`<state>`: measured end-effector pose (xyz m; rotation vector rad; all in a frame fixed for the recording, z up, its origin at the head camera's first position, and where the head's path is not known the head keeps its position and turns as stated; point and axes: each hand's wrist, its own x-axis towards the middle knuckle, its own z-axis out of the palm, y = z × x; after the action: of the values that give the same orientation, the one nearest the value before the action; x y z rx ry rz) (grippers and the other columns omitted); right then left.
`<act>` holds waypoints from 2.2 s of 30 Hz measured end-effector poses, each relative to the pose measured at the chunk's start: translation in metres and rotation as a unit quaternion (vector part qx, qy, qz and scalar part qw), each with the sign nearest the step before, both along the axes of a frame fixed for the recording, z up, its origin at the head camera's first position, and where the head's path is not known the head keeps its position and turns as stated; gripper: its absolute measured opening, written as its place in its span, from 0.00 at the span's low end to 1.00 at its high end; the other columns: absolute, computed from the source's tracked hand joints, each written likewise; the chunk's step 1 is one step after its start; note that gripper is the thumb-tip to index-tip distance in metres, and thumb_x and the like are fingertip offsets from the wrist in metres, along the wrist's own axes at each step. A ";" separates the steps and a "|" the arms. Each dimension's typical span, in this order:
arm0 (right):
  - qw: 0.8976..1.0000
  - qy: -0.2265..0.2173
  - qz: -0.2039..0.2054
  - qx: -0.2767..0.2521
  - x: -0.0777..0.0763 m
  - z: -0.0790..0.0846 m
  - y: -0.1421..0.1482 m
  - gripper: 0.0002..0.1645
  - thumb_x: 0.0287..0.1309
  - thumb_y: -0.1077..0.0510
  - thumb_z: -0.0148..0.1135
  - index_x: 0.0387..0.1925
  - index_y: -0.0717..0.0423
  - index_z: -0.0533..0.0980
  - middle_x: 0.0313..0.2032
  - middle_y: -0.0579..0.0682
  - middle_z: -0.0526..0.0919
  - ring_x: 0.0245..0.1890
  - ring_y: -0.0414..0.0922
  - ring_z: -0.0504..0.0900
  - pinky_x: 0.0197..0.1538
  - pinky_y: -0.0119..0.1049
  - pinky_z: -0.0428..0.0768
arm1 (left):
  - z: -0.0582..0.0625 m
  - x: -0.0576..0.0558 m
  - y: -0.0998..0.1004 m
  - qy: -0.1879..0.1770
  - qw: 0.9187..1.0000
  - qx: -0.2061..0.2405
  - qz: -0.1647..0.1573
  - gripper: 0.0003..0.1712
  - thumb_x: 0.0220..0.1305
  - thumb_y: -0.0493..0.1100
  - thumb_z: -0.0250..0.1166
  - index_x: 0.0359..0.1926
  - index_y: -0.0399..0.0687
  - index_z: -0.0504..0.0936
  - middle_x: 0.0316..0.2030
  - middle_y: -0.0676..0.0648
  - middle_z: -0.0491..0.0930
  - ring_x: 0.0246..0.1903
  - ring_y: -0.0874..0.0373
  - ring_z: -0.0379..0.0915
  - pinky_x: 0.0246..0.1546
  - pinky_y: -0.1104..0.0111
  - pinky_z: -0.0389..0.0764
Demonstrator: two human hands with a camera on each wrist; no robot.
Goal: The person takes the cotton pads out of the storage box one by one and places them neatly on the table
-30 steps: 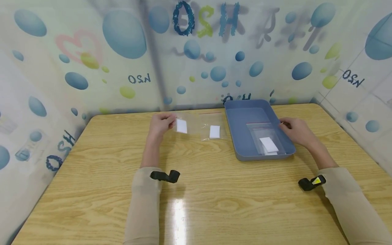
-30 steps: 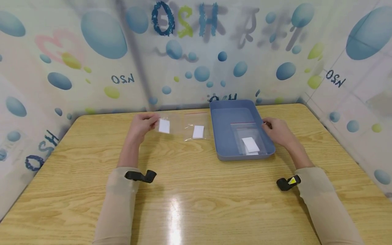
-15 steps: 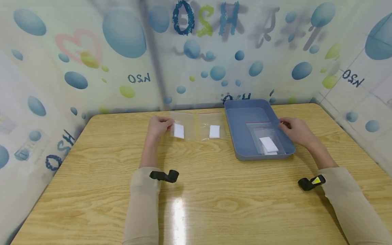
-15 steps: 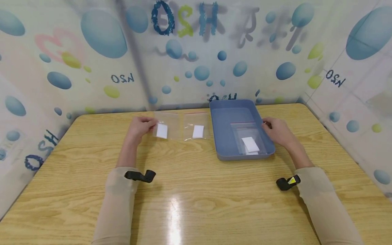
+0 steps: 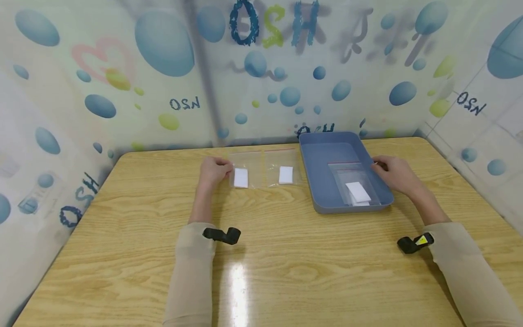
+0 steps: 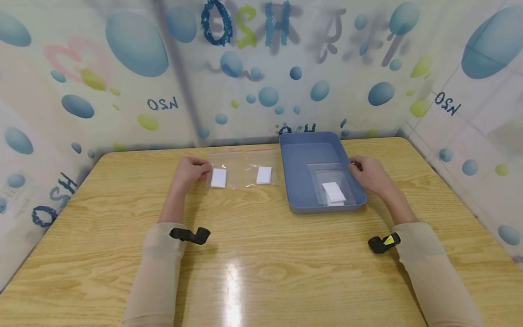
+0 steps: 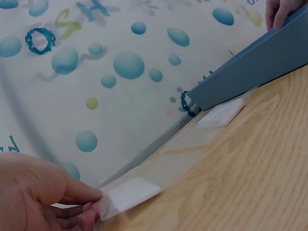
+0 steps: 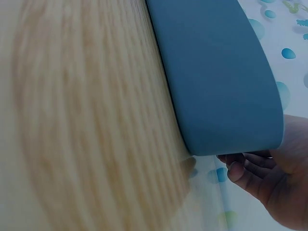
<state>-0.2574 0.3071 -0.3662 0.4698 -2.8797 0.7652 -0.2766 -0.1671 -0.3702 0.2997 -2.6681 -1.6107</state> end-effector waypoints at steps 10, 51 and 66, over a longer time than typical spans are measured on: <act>1.000 0.005 0.003 0.003 0.000 0.000 0.000 0.18 0.73 0.64 0.53 0.53 0.78 0.76 0.35 0.64 0.84 0.29 0.49 0.77 0.34 0.43 0.75 | -0.002 -0.001 0.000 -0.018 1.000 -0.013 -0.013 0.15 0.67 0.37 0.63 0.49 0.27 0.84 0.33 0.42 0.86 0.24 0.66 0.76 0.31 0.78 0.75; 1.000 0.004 -0.001 0.002 0.000 -0.001 0.001 0.19 0.73 0.63 0.53 0.53 0.77 0.76 0.34 0.62 0.84 0.29 0.48 0.76 0.33 0.41 0.74 | 0.018 0.003 0.025 0.037 0.998 -0.002 -0.048 0.19 0.70 0.37 0.57 0.56 0.29 0.80 0.48 0.32 0.83 0.45 0.43 0.82 0.37 0.72 0.78; 1.000 -0.003 -0.003 0.003 -0.003 -0.004 0.003 0.20 0.74 0.62 0.53 0.54 0.77 0.76 0.35 0.63 0.84 0.30 0.48 0.77 0.34 0.43 0.75 | 0.033 0.011 0.059 0.059 0.995 0.045 -0.061 0.17 0.69 0.37 0.58 0.54 0.32 0.81 0.48 0.35 0.82 0.46 0.43 0.82 0.47 0.61 0.82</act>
<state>-0.2605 0.3099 -0.3697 0.4614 -2.8880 0.7599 -0.2660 -0.1083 -0.3372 0.0408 -2.5780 -1.7250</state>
